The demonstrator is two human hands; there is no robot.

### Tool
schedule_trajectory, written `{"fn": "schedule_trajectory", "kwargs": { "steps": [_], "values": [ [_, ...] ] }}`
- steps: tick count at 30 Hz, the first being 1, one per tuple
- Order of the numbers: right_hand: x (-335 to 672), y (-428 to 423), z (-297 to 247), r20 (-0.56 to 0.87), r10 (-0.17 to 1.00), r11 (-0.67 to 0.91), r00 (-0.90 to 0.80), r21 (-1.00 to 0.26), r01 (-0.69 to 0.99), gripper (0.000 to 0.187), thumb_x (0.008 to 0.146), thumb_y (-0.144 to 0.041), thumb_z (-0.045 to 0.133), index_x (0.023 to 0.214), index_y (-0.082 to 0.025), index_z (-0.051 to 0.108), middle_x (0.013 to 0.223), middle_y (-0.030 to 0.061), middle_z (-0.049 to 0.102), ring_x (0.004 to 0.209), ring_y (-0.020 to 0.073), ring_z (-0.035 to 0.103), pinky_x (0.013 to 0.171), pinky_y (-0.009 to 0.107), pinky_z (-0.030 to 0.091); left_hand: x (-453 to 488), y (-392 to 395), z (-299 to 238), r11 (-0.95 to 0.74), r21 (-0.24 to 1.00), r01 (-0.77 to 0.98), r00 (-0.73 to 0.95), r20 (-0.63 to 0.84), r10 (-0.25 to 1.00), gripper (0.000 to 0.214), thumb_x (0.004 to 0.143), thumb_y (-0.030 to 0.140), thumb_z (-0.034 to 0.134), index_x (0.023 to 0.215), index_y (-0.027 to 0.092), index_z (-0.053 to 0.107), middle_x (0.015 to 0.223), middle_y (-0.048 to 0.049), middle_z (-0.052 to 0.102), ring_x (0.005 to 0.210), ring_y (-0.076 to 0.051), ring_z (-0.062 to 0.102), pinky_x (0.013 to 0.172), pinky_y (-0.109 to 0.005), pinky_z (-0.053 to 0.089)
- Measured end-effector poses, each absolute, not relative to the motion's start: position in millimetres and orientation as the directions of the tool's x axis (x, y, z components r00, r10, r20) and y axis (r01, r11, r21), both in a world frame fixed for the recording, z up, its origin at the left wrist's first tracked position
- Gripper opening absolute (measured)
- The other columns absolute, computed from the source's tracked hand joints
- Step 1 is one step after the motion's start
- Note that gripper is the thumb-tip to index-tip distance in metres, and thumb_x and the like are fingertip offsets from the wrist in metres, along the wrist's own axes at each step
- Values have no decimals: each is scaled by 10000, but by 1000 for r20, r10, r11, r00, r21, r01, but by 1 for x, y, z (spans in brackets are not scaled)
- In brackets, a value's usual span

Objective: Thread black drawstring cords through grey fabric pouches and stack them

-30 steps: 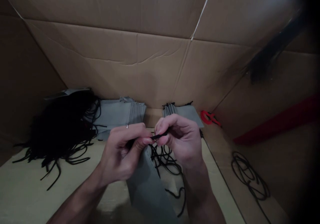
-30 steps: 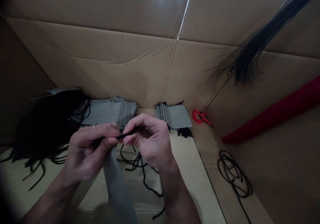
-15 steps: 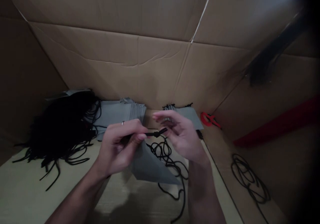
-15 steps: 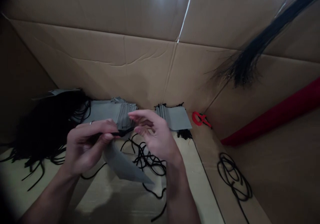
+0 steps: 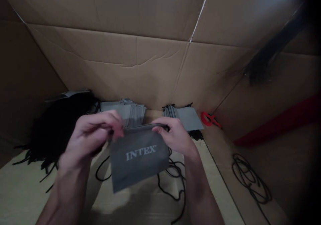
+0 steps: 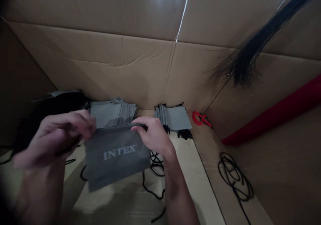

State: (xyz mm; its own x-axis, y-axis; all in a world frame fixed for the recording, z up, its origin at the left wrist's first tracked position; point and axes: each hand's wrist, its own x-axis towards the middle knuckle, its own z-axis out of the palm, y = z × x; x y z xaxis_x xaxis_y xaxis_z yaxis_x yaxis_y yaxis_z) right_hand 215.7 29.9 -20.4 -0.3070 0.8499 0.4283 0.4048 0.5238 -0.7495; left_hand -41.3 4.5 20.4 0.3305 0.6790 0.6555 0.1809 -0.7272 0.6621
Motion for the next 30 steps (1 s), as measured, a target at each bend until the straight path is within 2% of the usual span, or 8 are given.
{"fn": "schedule_trajectory", "kwargs": {
  "steps": [2,5,7,11,18,22,27,30],
  "values": [
    [214,26,-17,510,826,559,-240,-690,460,148,955,-111,696,962,-201,813,967,54,842,897,204,771,834,333,572,-35,7,14,-738,599,310,369,639,674,115,989,313,716,1052,226,755,1037,-73,706,866,-209,684,613,-293,550],
    [203,19,-14,563,785,615,-259,-652,444,187,954,-93,682,1004,-220,810,975,46,837,899,200,773,844,334,592,-16,9,1,-725,456,516,403,617,675,391,976,159,669,1361,226,685,1457,-152,620,1234,-284,668,790,-321,617],
    [198,15,-12,595,759,648,-266,-648,400,156,962,-138,711,1052,-230,800,1029,44,840,943,206,777,871,341,603,-6,11,-5,-744,453,491,441,607,661,459,994,70,570,1424,215,637,1373,-130,705,1172,-241,715,879,-334,617],
    [202,10,-8,650,744,655,-155,-663,364,79,985,-245,754,1057,-253,785,1030,33,835,931,205,778,872,356,614,-3,14,-6,-719,466,516,401,611,683,313,1021,69,531,1236,184,727,1053,-68,812,901,-197,761,812,-308,592],
    [204,3,-6,662,739,662,-128,-677,321,29,980,-279,782,977,-251,789,921,10,826,809,175,765,792,331,619,-2,8,-5,-746,542,387,390,636,665,233,1031,133,603,1224,190,720,1021,-54,810,815,-156,755,754,-250,573],
    [212,1,-3,659,748,644,-84,-689,332,26,976,-253,779,994,-258,797,917,6,818,793,168,761,730,310,615,-3,7,-3,-742,513,431,375,646,665,152,1057,172,611,1147,192,731,896,-22,793,740,-143,726,703,-242,542],
    [219,-1,3,723,690,689,-43,-637,344,81,950,-197,793,950,-273,822,932,14,814,853,191,754,752,335,616,-5,8,1,-754,476,453,381,661,647,136,1064,162,592,1111,192,716,886,-15,765,748,-143,701,699,-242,532],
    [220,-3,2,698,716,663,-2,-680,314,109,954,-188,783,999,-279,819,938,8,808,821,179,749,738,328,615,-5,9,1,-758,468,454,378,670,639,137,1061,151,581,1090,193,708,870,-16,754,737,-149,692,683,-249,526]
  ]
}}
